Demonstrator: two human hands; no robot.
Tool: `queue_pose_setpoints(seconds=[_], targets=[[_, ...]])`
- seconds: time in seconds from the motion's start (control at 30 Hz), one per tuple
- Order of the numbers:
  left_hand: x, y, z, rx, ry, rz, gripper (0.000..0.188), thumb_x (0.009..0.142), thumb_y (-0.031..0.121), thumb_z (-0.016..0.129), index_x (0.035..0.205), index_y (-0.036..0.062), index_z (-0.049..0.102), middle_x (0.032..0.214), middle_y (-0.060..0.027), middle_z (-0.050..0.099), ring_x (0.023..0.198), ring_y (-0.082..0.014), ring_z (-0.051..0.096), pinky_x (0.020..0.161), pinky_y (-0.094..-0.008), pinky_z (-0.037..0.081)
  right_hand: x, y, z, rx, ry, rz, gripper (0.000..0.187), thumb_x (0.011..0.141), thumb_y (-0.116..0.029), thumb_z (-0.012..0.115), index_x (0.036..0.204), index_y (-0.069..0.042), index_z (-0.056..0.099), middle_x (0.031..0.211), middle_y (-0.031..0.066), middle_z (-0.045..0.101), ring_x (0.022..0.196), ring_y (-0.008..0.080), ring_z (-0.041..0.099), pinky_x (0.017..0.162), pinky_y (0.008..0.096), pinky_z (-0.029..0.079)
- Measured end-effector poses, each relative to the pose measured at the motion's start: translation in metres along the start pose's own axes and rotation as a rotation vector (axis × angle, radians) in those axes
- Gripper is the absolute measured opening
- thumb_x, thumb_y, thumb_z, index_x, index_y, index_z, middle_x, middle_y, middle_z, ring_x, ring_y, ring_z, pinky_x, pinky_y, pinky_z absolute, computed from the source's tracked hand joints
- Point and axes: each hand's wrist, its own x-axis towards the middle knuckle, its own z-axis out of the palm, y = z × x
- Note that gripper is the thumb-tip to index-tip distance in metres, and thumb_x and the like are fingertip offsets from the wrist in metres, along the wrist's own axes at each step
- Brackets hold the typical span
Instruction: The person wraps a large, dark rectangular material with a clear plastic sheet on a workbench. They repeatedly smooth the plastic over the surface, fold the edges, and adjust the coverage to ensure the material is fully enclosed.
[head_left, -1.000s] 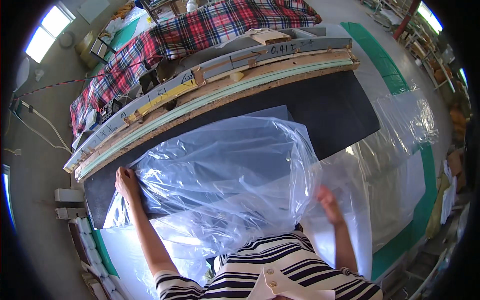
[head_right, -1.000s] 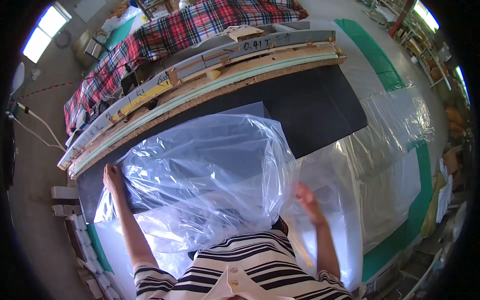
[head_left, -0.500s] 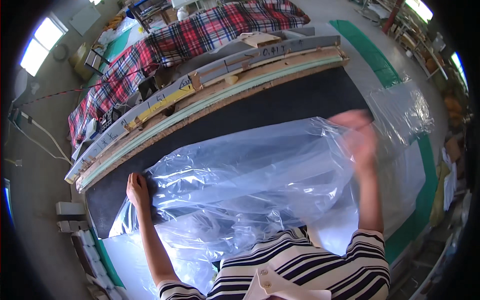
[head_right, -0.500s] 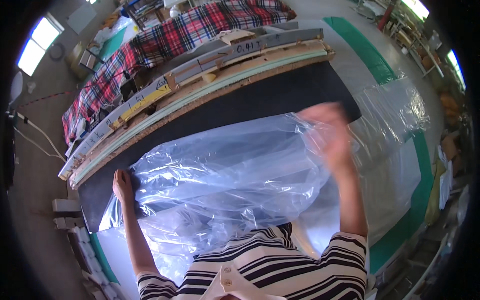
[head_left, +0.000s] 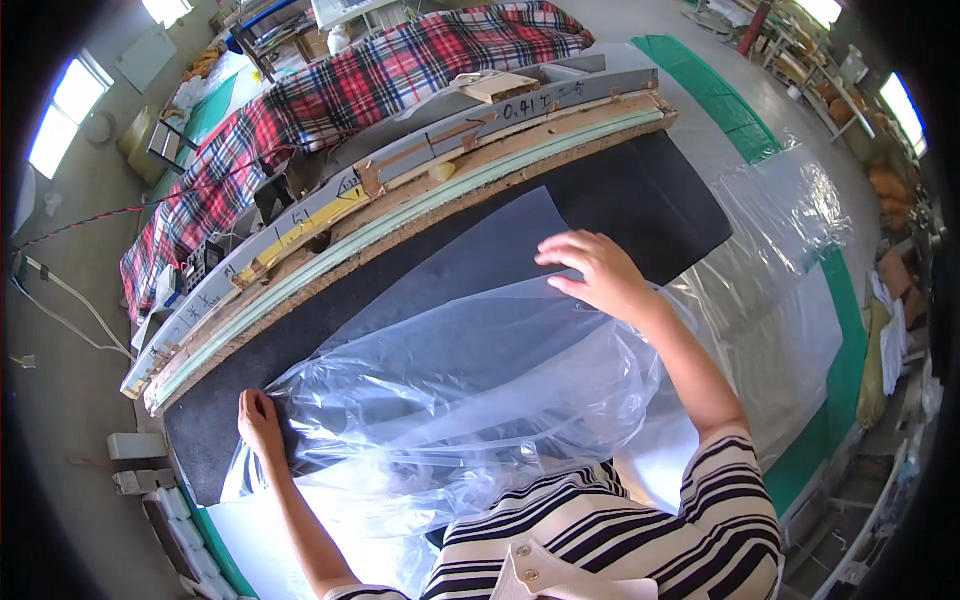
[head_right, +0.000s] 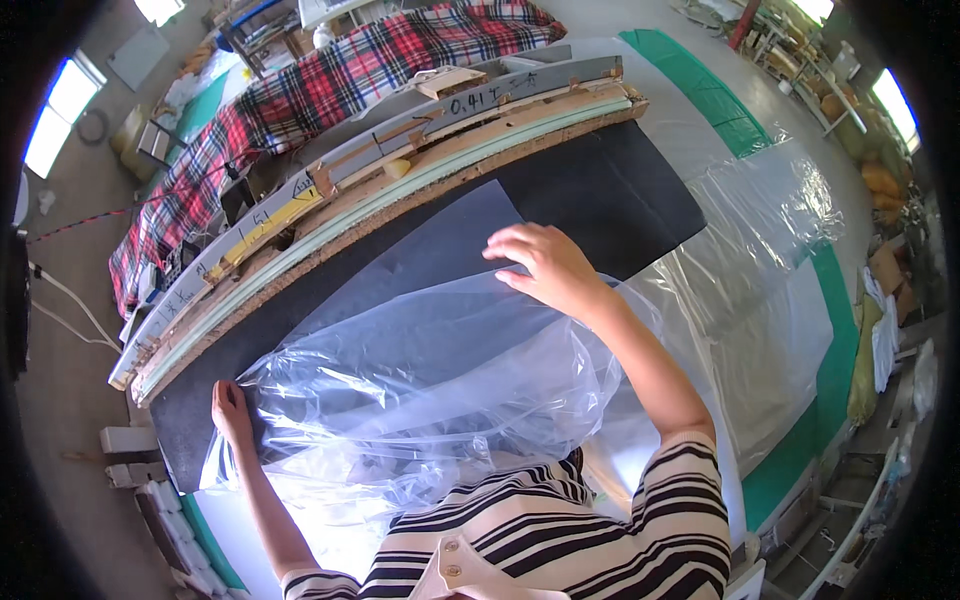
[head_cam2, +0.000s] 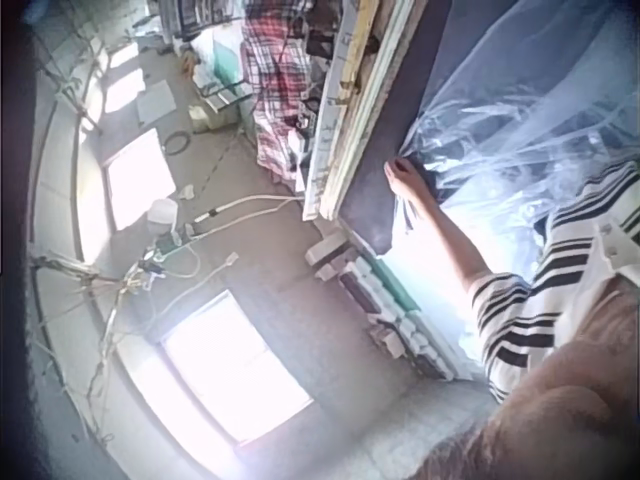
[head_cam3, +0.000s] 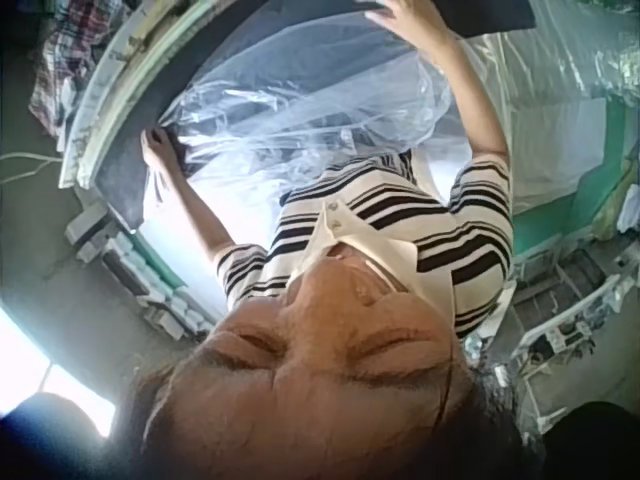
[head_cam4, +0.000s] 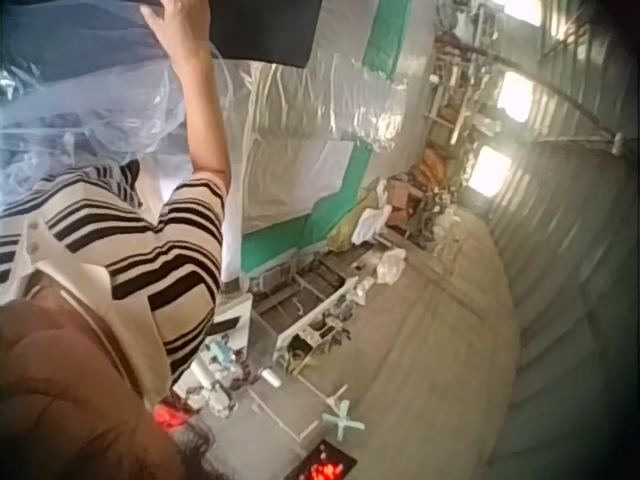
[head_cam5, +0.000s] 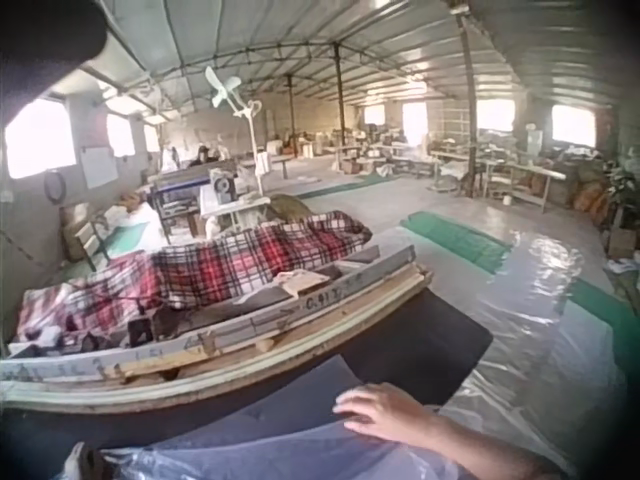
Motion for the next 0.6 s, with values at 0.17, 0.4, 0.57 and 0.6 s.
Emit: queue_pose_setpoints(seconds=[0.17, 0.4, 0.57, 0.6], targets=[[-0.004, -0.001, -0.005, -0.015, 0.035, -0.022, 0.008, 0.082, 0.007, 0.051, 0.078, 0.0009, 0.05, 0.072, -0.014, 0.051, 0.062, -0.03, 0.052, 0.057, -0.0365, 0.042, -0.007, -0.004, -0.009, 0.19, -0.149, 0.005, 0.053, 0.065, -0.024, 0.074, 0.111, -0.011, 0.051, 0.12, 0.004, 0.05, 0.106, 0.0223, 0.051, 0.091, 0.0365, 0.038], [0.0, 0.007, -0.002, -0.023, 0.033, -0.005, 0.007, 0.081, 0.007, 0.051, 0.077, 0.0012, 0.049, 0.073, -0.0139, 0.051, 0.062, -0.0293, 0.052, 0.057, -0.0361, 0.042, -0.05, 0.026, -0.025, -0.024, 0.112, 0.327, 0.015, 0.07, -0.011, 0.068, 0.079, -0.007, 0.057, 0.095, 0.0034, 0.061, 0.088, 0.0234, 0.058, 0.08, 0.0339, 0.043], [-0.003, 0.003, -0.006, -0.016, 0.012, -0.042, 0.008, 0.082, 0.007, 0.051, 0.077, 0.0011, 0.049, 0.072, -0.014, 0.05, 0.062, -0.0293, 0.052, 0.057, -0.0359, 0.042, -0.006, 0.006, -0.04, -0.177, 0.235, 0.203, 0.006, 0.075, -0.011, 0.063, 0.074, -0.007, 0.058, 0.07, 0.0067, 0.059, 0.066, 0.0263, 0.058, 0.058, 0.0417, 0.043], [-0.002, 0.001, -0.006, -0.008, 0.009, -0.05, 0.008, 0.082, 0.007, 0.05, 0.077, 0.001, 0.049, 0.071, -0.0142, 0.05, 0.062, -0.0294, 0.052, 0.057, -0.036, 0.042, 0.004, 0.008, -0.04, -0.197, 0.195, 0.283, 0.005, 0.075, -0.011, 0.062, 0.075, -0.007, 0.059, 0.07, 0.0073, 0.059, 0.067, 0.0271, 0.058, 0.059, 0.0416, 0.043]])
